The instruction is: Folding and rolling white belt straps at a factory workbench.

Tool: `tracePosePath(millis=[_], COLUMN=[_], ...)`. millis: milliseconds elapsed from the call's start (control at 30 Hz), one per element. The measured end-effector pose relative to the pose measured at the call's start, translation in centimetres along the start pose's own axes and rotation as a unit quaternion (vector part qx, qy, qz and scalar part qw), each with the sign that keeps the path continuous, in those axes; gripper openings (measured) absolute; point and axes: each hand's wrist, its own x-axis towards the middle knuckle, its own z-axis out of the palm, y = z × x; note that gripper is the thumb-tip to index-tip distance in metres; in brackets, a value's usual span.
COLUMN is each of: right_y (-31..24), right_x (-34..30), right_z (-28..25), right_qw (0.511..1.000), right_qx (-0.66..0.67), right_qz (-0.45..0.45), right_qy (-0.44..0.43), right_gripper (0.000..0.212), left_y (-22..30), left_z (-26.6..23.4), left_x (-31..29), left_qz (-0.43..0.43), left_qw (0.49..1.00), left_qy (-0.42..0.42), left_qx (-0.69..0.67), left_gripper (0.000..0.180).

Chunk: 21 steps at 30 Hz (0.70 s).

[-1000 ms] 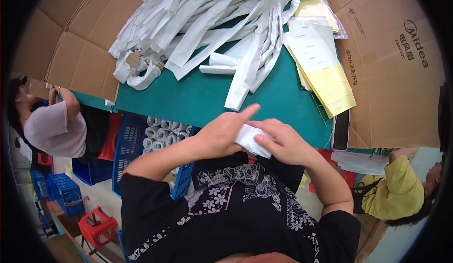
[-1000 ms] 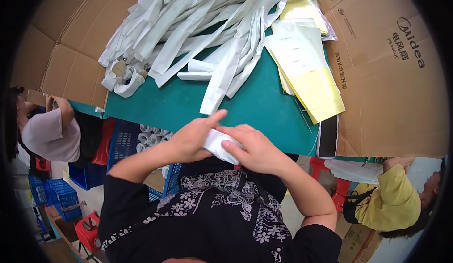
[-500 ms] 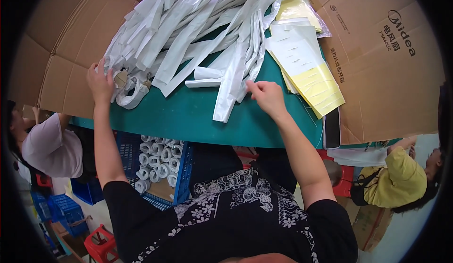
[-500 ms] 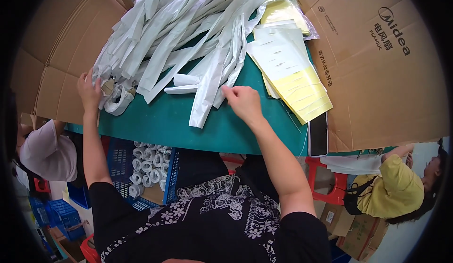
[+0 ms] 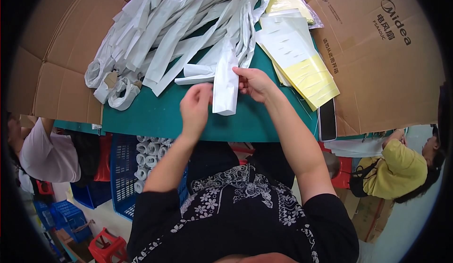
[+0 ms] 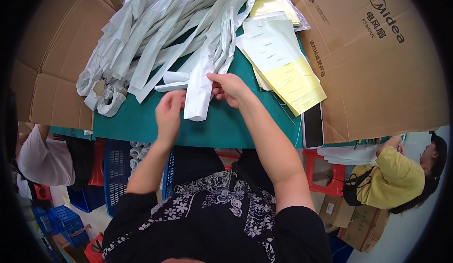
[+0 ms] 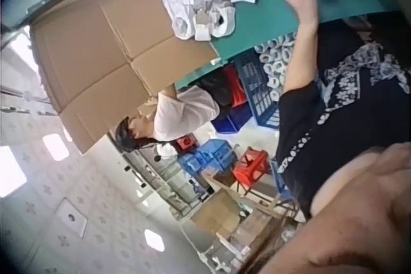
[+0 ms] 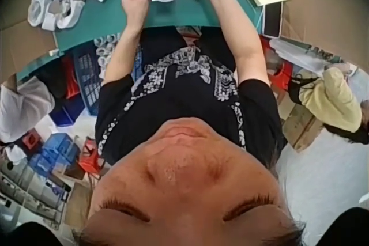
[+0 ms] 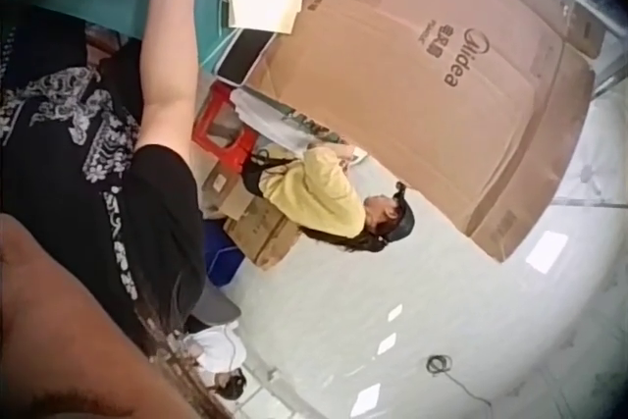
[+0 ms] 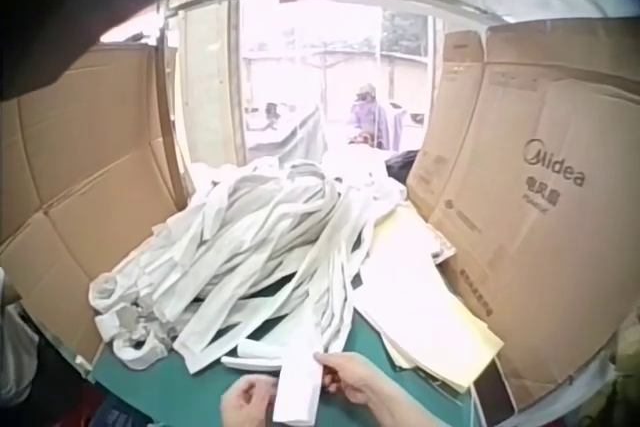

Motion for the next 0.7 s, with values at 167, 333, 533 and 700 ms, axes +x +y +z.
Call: tracePosePath(millis=[167, 333, 533, 700], right_y=[0.3, 0.7, 1.4, 1.8], right_x=[0.6, 0.4, 0.3, 0.0], right_z=[0.5, 1.4, 2.0, 2.5], right_qw=[0.998, 0.999, 0.999, 0.998], right_qx=[0.061, 0.033, 0.03, 0.035], right_qz=[0.002, -0.012, -0.044, -0.052], right_qy=[-0.021, 0.01, 0.002, 0.009], right_gripper=[0.018, 0.02, 0.022, 0.022], left_y=[-0.3, 0.0, -1.3, -2.0], left_z=[0.0, 0.7, 0.7, 0.3], left_x=[-6.6, -6.6, -5.7, -5.0], left_qz=[0.251, 0.181, -0.184, -0.262], left_qw=[0.949, 0.958, 0.971, 0.919], left_qy=[0.046, 0.098, 0.099, 0.084], left_qx=[0.187, 0.198, -0.119, -0.284], left_gripper=[0.006, 0.013, 0.016, 0.01])
